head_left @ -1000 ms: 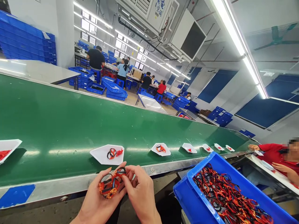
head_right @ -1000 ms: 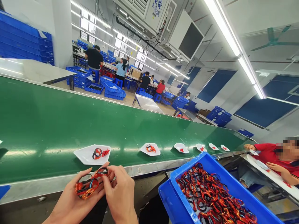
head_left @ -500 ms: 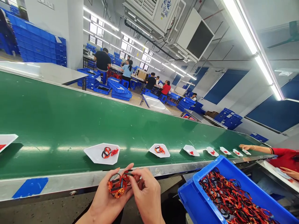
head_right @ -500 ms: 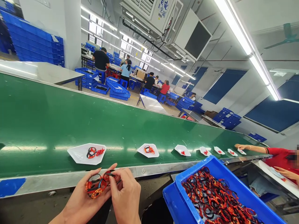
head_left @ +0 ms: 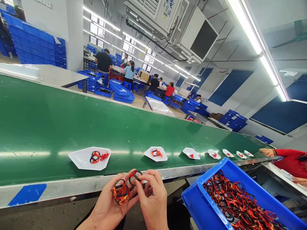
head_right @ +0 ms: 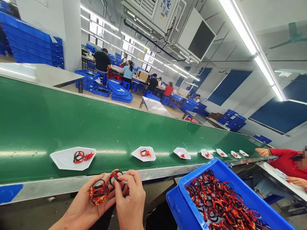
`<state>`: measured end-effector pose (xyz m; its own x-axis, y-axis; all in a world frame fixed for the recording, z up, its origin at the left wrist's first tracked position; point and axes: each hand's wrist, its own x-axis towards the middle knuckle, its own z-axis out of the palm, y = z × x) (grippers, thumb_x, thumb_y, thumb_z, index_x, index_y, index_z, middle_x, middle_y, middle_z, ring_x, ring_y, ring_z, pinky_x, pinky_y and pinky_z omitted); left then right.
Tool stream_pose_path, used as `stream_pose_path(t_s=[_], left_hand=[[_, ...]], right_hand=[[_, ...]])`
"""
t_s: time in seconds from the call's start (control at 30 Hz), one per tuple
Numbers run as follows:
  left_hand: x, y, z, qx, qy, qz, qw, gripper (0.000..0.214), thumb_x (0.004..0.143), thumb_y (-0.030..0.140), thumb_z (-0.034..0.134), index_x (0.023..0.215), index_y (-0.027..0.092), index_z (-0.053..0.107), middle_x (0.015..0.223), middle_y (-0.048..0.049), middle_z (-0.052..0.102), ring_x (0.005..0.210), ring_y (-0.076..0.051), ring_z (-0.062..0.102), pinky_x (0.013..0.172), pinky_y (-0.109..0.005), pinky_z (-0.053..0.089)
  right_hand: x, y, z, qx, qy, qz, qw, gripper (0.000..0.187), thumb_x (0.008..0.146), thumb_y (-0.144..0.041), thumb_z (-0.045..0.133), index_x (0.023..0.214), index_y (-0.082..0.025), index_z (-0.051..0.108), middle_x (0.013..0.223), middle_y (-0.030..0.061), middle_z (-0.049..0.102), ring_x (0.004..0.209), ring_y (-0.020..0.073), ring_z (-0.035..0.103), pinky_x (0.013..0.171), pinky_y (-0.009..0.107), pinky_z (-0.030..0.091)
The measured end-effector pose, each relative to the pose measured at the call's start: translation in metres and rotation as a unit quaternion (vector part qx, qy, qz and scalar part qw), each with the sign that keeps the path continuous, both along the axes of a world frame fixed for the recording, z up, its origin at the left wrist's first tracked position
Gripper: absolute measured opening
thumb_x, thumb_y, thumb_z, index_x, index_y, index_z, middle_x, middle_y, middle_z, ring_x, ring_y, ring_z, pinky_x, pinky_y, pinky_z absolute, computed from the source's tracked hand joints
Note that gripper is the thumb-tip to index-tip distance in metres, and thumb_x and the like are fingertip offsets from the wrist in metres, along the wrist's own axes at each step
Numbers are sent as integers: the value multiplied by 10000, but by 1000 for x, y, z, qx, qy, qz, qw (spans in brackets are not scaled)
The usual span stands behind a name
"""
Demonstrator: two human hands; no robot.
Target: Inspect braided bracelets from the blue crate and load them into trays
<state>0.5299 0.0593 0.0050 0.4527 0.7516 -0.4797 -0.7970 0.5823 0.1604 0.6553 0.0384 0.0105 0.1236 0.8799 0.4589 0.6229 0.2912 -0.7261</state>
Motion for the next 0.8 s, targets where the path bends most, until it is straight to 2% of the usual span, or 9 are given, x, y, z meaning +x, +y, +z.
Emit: stream_pose_path(t_s=[0.07,0.13,0.2,0.27,0.37,0.5,0.63,0.8], left_hand=[[0,1,0,0,22,-10,1000,268,772,176,614,1033,118,626,950,-126,688,800,-236,671,741,-415,562],[0,1,-1,11,45,-26,999,271,769,174,628,1034,116,626,888,-111,691,719,-205,670,590,-319,578],[0,0,-2,20,72,-41,996,274,745,175,661,1012,121,634,809,-81,684,628,-167,648,433,-218,522],[1,-2,-3,29,109,-41,993,260,709,186,704,959,134,651,762,-48,667,571,-128,611,356,-156,443],[0,-6,-2,97,159,-32,982,274,705,267,725,949,156,670,754,-28,644,568,-93,556,349,-134,378],[-3,-7,3,206,220,-35,953,305,695,345,731,945,176,684,742,-24,625,597,-96,506,383,-150,347],[-5,-5,4,242,265,-41,932,287,700,369,718,918,184,695,700,-20,616,532,-80,439,405,-164,330],[-5,-5,-5,287,326,-17,900,318,692,353,725,972,205,700,749,-27,641,525,-91,438,443,-199,374]], right_hand=[[1,-2,3,19,12,-6,1000,62,827,-225,572,825,-203,630,925,47,555,516,67,484,472,199,424],[1,-4,5,31,22,-10,999,55,821,-229,583,815,-204,631,935,52,557,501,63,475,453,199,418],[1,-6,8,35,27,-12,999,46,812,-227,595,804,-204,634,934,54,560,482,59,465,432,198,409],[1,-8,9,34,30,-13,999,43,802,-230,604,793,-202,635,934,56,560,473,56,464,419,198,403],[2,-11,9,23,37,-11,999,45,794,-237,610,788,-200,635,934,54,559,476,57,472,413,198,399],[4,-14,8,0,70,-1,998,36,786,-229,610,785,-198,627,930,46,558,491,60,475,416,193,388],[1,-17,8,-23,107,18,994,33,784,-221,609,781,-194,628,938,45,555,511,59,472,444,189,401],[-4,-18,5,-44,160,39,985,45,770,-222,623,790,-193,651,1001,63,542,563,71,526,459,180,441]])
